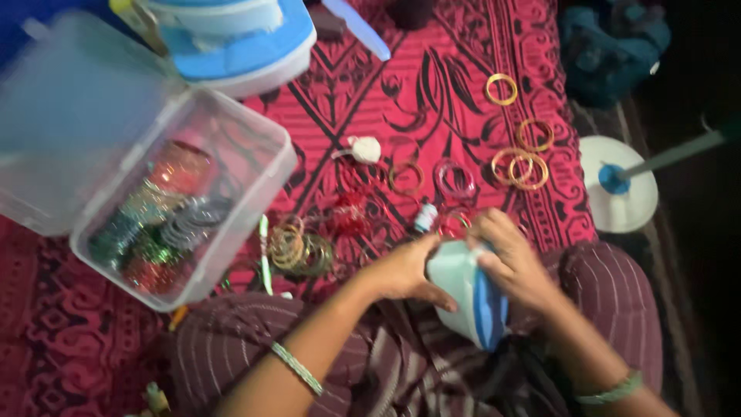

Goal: The person sits on a patterned mat and organizes various bangles. They open a blue container, sort through gold bangles, and place them into a white container. They then tie a bundle of bangles with a white string and place it into a clear plastic box.

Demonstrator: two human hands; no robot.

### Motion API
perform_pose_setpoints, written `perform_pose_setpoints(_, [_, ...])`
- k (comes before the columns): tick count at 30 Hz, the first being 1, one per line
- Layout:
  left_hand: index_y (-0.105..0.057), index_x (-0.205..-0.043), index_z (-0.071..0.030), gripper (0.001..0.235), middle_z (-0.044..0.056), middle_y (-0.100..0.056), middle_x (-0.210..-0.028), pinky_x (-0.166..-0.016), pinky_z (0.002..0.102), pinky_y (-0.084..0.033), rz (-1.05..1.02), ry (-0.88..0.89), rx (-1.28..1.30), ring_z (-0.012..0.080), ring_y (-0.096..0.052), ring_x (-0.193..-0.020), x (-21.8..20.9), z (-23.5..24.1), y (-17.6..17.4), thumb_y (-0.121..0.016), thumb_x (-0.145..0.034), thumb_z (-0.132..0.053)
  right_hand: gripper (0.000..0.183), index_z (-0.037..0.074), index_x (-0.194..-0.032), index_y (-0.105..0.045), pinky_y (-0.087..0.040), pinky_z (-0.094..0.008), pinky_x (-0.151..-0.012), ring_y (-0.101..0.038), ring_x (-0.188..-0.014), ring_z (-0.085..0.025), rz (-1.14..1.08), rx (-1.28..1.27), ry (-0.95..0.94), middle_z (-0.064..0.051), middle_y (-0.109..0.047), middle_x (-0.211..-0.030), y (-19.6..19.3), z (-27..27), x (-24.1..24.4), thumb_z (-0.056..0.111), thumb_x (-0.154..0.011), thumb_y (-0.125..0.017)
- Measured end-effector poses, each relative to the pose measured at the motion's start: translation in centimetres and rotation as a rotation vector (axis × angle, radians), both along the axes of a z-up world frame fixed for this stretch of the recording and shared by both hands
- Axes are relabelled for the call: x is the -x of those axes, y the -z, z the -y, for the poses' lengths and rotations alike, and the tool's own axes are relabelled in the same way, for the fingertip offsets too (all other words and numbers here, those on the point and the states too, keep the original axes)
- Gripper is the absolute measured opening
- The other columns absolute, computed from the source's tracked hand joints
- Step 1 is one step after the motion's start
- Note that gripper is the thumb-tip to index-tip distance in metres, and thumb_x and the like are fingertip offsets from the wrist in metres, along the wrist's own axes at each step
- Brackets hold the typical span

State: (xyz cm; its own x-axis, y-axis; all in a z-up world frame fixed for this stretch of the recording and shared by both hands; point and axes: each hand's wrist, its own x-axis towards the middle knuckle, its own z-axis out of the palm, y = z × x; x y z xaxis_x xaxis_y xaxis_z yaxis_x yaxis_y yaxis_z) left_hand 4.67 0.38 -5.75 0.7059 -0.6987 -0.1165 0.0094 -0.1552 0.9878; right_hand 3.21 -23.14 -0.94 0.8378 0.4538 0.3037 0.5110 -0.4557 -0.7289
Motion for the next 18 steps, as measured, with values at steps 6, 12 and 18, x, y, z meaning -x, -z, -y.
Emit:
perform_pose_setpoints(6, [-0.057, -0.14, 0.005, 0.084, 0.015, -0.072, -0.126, -0.094, 0.033, -0.055, -0.109, -0.175, 0.034, 0.0196, -0.069, -0.112, -1.4, 1.1, 1.2, -0.091, -0.074, -0.035, 0.068, 0.008, -0.083, -0.053, -0.046, -0.032, -0.066, -0.051, -0.077, -0.015, -0.424, 0.165, -0.012, -0.001, -0.049, -0.079, 0.0, 5.5, -4.4, 0.052, -0.053, -0.095])
perform_pose_setpoints(12, [-0.057, -0.138, 0.008, 0.052, 0.022, -0.075, -0.117, -0.061, 0.028, -0.045, -0.198, -0.67, 0.683, 0.0154, -0.057, -0.063, -7.6, -6.1, -2.4, -0.065, -0.099, -0.026, 0.043, 0.014, -0.101, -0.067, -0.053, -0.033, -0.077, -0.062, -0.085, -0.013, -0.797, -0.476, 0.413, 0.001, -0.067, -0.092, 3.8, 5.2, -15.9, 0.051, -0.079, -0.07])
perform_pose_setpoints(18, [-0.057, -0.137, 0.003, 0.046, 0.021, -0.071, -0.119, -0.091, 0.042, -0.056, -0.207, -0.75, 1.223, 0.0289, -0.073, -0.096, -10.6, -12.6, -3.7, -0.054, -0.102, -0.025, 0.044, 0.014, -0.117, -0.06, -0.053, -0.039, -0.078, -0.06, -0.09, -0.02, -0.954, -1.037, 0.624, -0.003, -0.06, -0.101, 11.4, -0.4, -33.9, 0.045, -0.09, -0.074])
